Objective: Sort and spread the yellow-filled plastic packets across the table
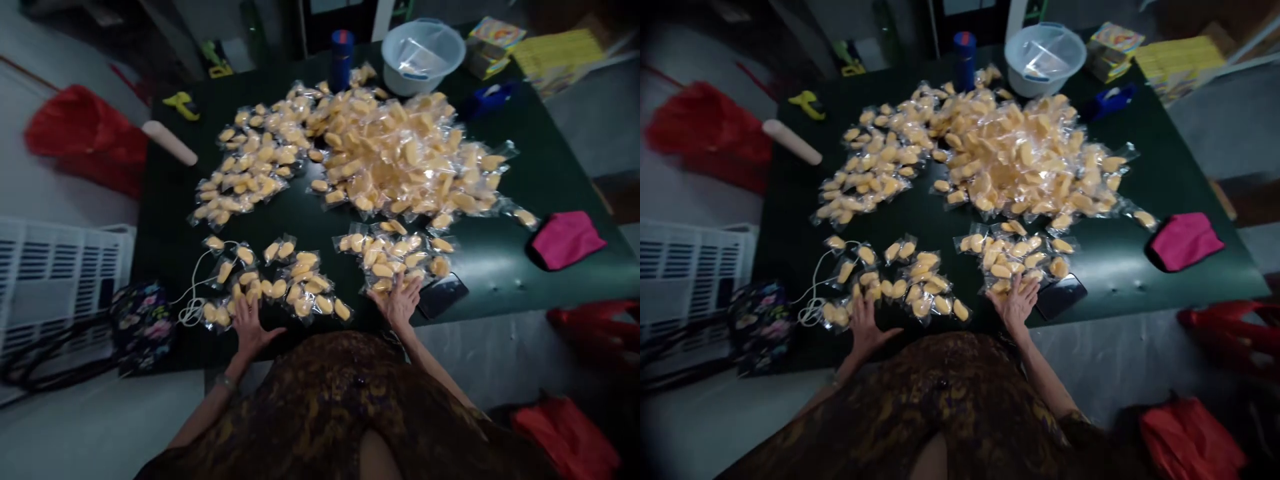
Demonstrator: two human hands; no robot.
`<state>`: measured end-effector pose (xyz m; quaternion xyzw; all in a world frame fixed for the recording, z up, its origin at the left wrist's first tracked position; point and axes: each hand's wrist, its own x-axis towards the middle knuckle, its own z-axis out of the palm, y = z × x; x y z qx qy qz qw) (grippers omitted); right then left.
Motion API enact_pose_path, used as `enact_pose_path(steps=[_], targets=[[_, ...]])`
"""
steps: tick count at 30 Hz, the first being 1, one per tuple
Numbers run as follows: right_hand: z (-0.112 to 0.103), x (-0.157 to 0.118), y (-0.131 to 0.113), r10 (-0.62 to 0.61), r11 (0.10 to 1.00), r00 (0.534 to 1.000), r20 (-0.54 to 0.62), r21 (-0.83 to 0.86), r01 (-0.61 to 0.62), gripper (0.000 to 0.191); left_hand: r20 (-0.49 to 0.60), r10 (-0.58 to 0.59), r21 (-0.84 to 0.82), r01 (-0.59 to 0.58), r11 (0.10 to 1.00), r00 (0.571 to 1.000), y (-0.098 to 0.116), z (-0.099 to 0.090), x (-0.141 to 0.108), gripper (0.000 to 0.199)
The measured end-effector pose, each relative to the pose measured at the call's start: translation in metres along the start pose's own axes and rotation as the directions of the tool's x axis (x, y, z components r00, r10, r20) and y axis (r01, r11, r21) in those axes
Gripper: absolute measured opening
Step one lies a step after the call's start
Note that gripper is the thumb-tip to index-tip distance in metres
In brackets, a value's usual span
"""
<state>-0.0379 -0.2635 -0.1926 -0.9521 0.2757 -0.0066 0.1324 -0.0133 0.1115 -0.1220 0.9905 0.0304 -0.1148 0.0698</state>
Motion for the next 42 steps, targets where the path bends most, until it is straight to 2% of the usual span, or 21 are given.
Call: enact_pose_path(steps=[2, 5, 10, 13, 16, 18, 20, 22, 24, 25, 27, 28, 29, 31, 33, 34, 35, 37, 38, 40, 42], targets=[[0.004, 0.019, 0.001, 0.005, 1.0, 1.0, -0.023, 0.031, -0.004, 0.107, 0.045, -0.046, 0.014, 0.045, 0.999, 0.998, 0.0, 0.023, -0.022, 0.12], [0.004, 0.057, 0.007, 0.013, 0.997, 0.999, -0.03, 0.077, -0.011, 0.114, 0.087, -0.032, 0.001, 0.033, 0.999, 0.996, 0.023, 0.047, -0.022, 0.125], [-0.008, 0.122, 0.024, -0.075, 0.993, 0.996, 0.04, 0.092, 0.071, 0.115, 0.182, 0.155, -0.075, -0.143, 0.987, 0.971, 0.084, 0.063, 0.016, 0.126], [-0.02, 0.142, 0.03, -0.116, 0.991, 0.989, 0.095, 0.072, 0.11, 0.11, 0.195, 0.28, -0.128, -0.258, 0.958, 0.94, 0.134, 0.063, 0.054, 0.125], [-0.036, 0.136, 0.03, -0.115, 0.993, 0.989, 0.097, 0.043, 0.111, 0.105, 0.176, 0.389, -0.196, -0.355, 0.914, 0.904, 0.201, 0.054, 0.103, 0.116], [-0.046, 0.117, 0.026, -0.124, 0.992, 0.992, 0.022, 0.041, 0.123, 0.098, 0.164, 0.454, -0.242, -0.41, 0.879, 0.876, 0.249, 0.043, 0.137, 0.109], [-0.054, 0.088, 0.02, -0.199, 0.978, 0.976, -0.086, 0.039, 0.203, 0.09, 0.172, 0.54, -0.291, -0.481, 0.827, 0.824, 0.291, 0.028, 0.165, 0.099], [-0.058, 0.057, 0.012, -0.304, 0.951, 0.939, -0.161, 0.009, 0.309, 0.086, 0.199, 0.602, -0.339, -0.522, 0.783, 0.773, 0.318, 0.012, 0.183, 0.09], [-0.057, 0.033, 0.0, -0.441, 0.893, 0.879, -0.183, 0.011, 0.45, 0.083, 0.224, 0.61, -0.373, -0.511, 0.774, 0.76, 0.323, -0.005, 0.189, 0.094], [-0.056, 0.024, -0.009, -0.507, 0.853, 0.842, -0.185, 0.028, 0.521, 0.082, 0.23, 0.612, -0.392, -0.503, 0.77, 0.757, 0.317, -0.013, 0.186, 0.094], [-0.052, 0.018, -0.031, -0.615, 0.768, 0.768, -0.18, 0.088, 0.635, 0.08, 0.204, 0.625, -0.432, -0.503, 0.748, 0.754, 0.287, -0.029, 0.171, 0.084], [-0.05, 0.02, -0.045, -0.655, 0.726, 0.737, -0.171, 0.128, 0.675, 0.077, 0.172, 0.615, -0.445, -0.496, 0.745, 0.77, 0.263, -0.035, 0.159, 0.078], [-0.048, 0.024, -0.061, -0.687, 0.688, 0.709, -0.159, 0.172, 0.706, 0.074, 0.133, 0.567, -0.442, -0.464, 0.768, 0.813, 0.235, -0.04, 0.144, 0.068], [-0.042, 0.033, -0.101, -0.757, 0.591, 0.637, -0.145, 0.263, 0.762, 0.065, 0.058, 0.369, -0.406, -0.316, 0.858, 0.928, 0.171, -0.044, 0.107, 0.061], [-0.033, 0.039, -0.15, -0.847, 0.452, 0.516, -0.124, 0.341, 0.824, 0.056, -0.006, 0.055, -0.353, -0.053, 0.934, 0.998, 0.103, -0.04, 0.065, 0.07], [-0.027, 0.037, -0.177, -0.904, 0.361, 0.418, -0.086, 0.369, 0.856, 0.051, -0.031, -0.117, -0.329, 0.101, 0.939, 0.993, 0.072, -0.035, 0.043, 0.074], [-0.02, 0.033, -0.205, -0.954, 0.26, 0.299, -0.039, 0.392, 0.883, 0.046, -0.05, -0.273, -0.308, 0.245, 0.919, 0.961, 0.043, -0.028, 0.023, 0.077], [-0.003, 0.016, -0.261, -0.992, 0.037, -0.014, 0.122, 0.408, 0.912, 0.043, -0.071, -0.504, -0.283, 0.467, 0.838, 0.861, -0.003, -0.012, -0.01, 0.077], [0.007, 0.004, -0.287, -0.982, -0.035, -0.108, 0.151, 0.422, 0.906, 0.043, -0.072, -0.578, -0.275, 0.541, 0.795, 0.813, -0.02, -0.003, -0.022, 0.078], [0.029, -0.02, -0.333, -0.953, -0.142, -0.243, 0.181, 0.443, 0.885, 0.049, -0.056, -0.652, -0.263, 0.619, 0.74, 0.756, -0.042, 0.014, -0.036, 0.085], [0.051, -0.037, -0.363, -0.919, -0.208, -0.332, 0.213, 0.452, 0.867, 0.061, -0.025, -0.665, -0.252, 0.639, 0.727, 0.747, -0.052, 0.027, -0.039, 0.09]])
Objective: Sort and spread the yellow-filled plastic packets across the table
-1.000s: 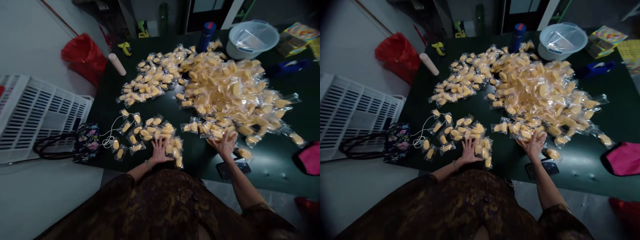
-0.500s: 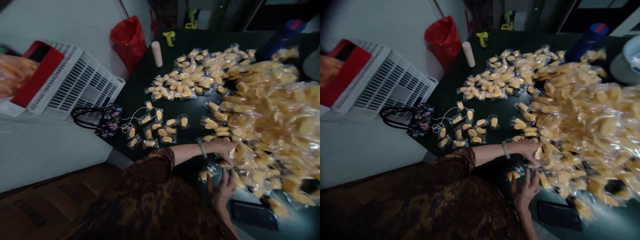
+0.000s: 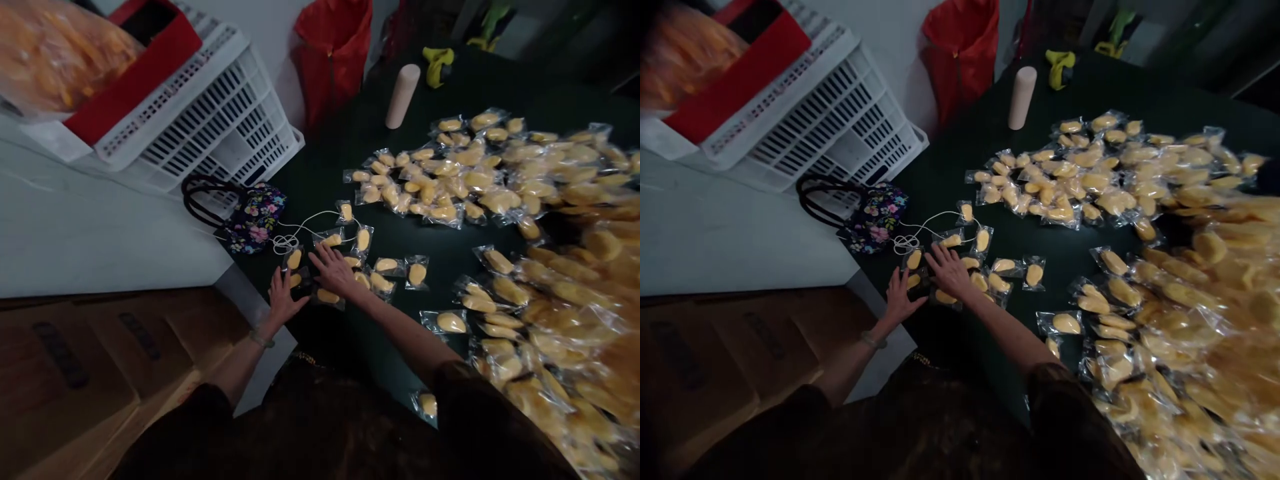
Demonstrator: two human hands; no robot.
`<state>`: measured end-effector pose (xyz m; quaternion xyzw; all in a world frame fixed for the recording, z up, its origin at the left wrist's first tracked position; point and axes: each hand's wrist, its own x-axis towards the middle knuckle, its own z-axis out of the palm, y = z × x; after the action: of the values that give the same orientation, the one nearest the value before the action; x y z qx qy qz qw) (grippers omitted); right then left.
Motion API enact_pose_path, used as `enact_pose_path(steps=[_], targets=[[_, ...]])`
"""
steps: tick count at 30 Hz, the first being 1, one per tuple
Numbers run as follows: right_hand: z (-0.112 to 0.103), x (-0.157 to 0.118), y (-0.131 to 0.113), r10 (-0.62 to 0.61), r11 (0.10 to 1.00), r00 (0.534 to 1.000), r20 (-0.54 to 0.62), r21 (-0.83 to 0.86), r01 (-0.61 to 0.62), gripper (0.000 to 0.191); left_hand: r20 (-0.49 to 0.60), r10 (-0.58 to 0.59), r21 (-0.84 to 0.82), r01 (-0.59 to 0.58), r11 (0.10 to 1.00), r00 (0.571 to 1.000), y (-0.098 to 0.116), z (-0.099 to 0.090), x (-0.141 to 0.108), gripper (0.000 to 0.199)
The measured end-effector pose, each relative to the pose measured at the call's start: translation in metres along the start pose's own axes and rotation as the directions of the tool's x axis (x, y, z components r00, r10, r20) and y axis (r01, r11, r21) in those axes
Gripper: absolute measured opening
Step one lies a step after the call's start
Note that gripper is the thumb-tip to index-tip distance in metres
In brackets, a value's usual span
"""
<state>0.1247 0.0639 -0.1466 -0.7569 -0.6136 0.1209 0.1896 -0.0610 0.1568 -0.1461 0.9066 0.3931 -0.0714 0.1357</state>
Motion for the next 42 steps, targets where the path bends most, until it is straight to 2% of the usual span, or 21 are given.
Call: enact_pose_path(steps=[2, 4, 7, 10, 12, 15, 19, 20, 21, 22, 23, 24, 25, 27, 30, 32, 34, 36, 38, 40, 42], targets=[[0.014, 0.017, 0.005, -0.006, 1.0, 0.998, 0.055, -0.016, 0.007, 0.068, 0.043, 0.023, 0.008, -0.024, 1.0, 0.999, -0.001, 0.008, 0.003, 0.09], [0.023, 0.014, 0.011, 0.018, 0.999, 0.996, 0.091, -0.037, -0.014, 0.069, 0.089, 0.076, 0.008, -0.077, 0.997, 0.993, 0.005, 0.014, 0.002, 0.086], [0.027, -0.023, 0.019, 0.038, 0.997, 0.992, 0.118, -0.066, -0.03, 0.066, 0.159, 0.197, -0.014, -0.197, 0.98, 0.967, 0.024, 0.024, -0.013, 0.079], [0.022, -0.083, 0.028, 0.084, 0.992, 0.989, 0.122, -0.105, -0.071, 0.06, 0.228, 0.361, -0.065, -0.356, 0.932, 0.904, 0.061, 0.043, -0.036, 0.071], [0.014, -0.131, 0.041, 0.138, 0.983, 0.984, 0.113, -0.138, -0.122, 0.051, 0.26, 0.493, -0.12, -0.478, 0.87, 0.831, 0.1, 0.059, -0.048, 0.069], [-0.005, -0.211, 0.072, 0.262, 0.948, 0.962, 0.077, -0.206, -0.242, 0.043, 0.253, 0.697, -0.226, -0.659, 0.717, 0.671, 0.179, 0.078, -0.054, 0.065], [-0.037, -0.308, 0.122, 0.552, 0.766, 0.832, -0.051, -0.363, -0.531, 0.044, 0.179, 0.884, -0.347, -0.813, 0.467, 0.432, 0.271, 0.071, -0.043, 0.061], [-0.043, -0.326, 0.132, 0.62, 0.714, 0.783, -0.038, -0.386, -0.584, 0.046, 0.151, 0.896, -0.355, -0.823, 0.443, 0.417, 0.28, 0.064, -0.036, 0.058], [-0.049, -0.34, 0.141, 0.682, 0.653, 0.729, -0.059, -0.4, -0.643, 0.049, 0.117, 0.888, -0.349, -0.818, 0.456, 0.445, 0.282, 0.055, -0.028, 0.055], [-0.054, -0.35, 0.147, 0.726, 0.603, 0.683, -0.08, -0.404, -0.688, 0.053, 0.078, 0.856, -0.332, -0.796, 0.505, 0.511, 0.275, 0.045, -0.017, 0.052], [-0.058, -0.356, 0.151, 0.755, 0.565, 0.648, -0.1, -0.403, -0.72, 0.056, 0.005, 0.745, -0.306, -0.708, 0.636, 0.667, 0.259, 0.036, -0.006, 0.049], [-0.061, -0.358, 0.152, 0.77, 0.542, 0.627, -0.118, -0.398, -0.74, 0.057, -0.03, 0.632, -0.278, -0.614, 0.739, 0.774, 0.237, 0.028, 0.007, 0.049], [-0.063, -0.356, 0.151, 0.775, 0.536, 0.62, -0.122, -0.393, -0.747, 0.057, -0.056, 0.529, -0.257, -0.524, 0.812, 0.847, 0.21, 0.021, 0.02, 0.05], [-0.066, -0.342, 0.141, 0.769, 0.55, 0.631, -0.106, -0.393, -0.737, 0.052, -0.099, 0.314, -0.229, -0.329, 0.916, 0.944, 0.15, 0.012, 0.042, 0.045], [-0.066, -0.292, 0.115, 0.726, 0.609, 0.684, -0.071, -0.396, -0.687, 0.042, -0.13, 0.14, -0.239, -0.169, 0.956, 0.981, 0.076, 0.014, 0.062, 0.037], [-0.061, -0.237, 0.098, 0.673, 0.663, 0.736, -0.07, -0.383, -0.643, 0.036, -0.149, 0.115, -0.27, -0.152, 0.951, 0.982, 0.051, 0.02, 0.067, 0.035], [-0.051, -0.17, 0.085, 0.57, 0.759, 0.815, -0.102, -0.315, -0.57, 0.039, -0.184, 0.117, -0.308, -0.171, 0.936, 0.976, 0.042, 0.024, 0.07, 0.034], [-0.038, -0.107, 0.078, 0.438, 0.866, 0.892, -0.109, -0.217, -0.451, 0.048, -0.242, 0.12, -0.347, -0.201, 0.916, 0.963, 0.044, 0.023, 0.073, 0.034], [-0.025, -0.062, 0.079, 0.372, 0.906, 0.925, -0.081, -0.187, -0.38, 0.048, -0.311, 0.117, -0.386, -0.238, 0.891, 0.943, 0.055, 0.016, 0.074, 0.033], [-0.017, -0.046, 0.086, 0.355, 0.917, 0.933, -0.059, -0.169, -0.36, 0.039, -0.368, 0.127, -0.43, -0.289, 0.855, 0.921, 0.078, 0.003, 0.069, 0.03], [-0.015, -0.059, 0.095, 0.389, 0.906, 0.919, -0.06, -0.159, -0.393, 0.03, -0.393, 0.185, -0.478, -0.372, 0.795, 0.901, 0.116, -0.011, 0.057, 0.026]])
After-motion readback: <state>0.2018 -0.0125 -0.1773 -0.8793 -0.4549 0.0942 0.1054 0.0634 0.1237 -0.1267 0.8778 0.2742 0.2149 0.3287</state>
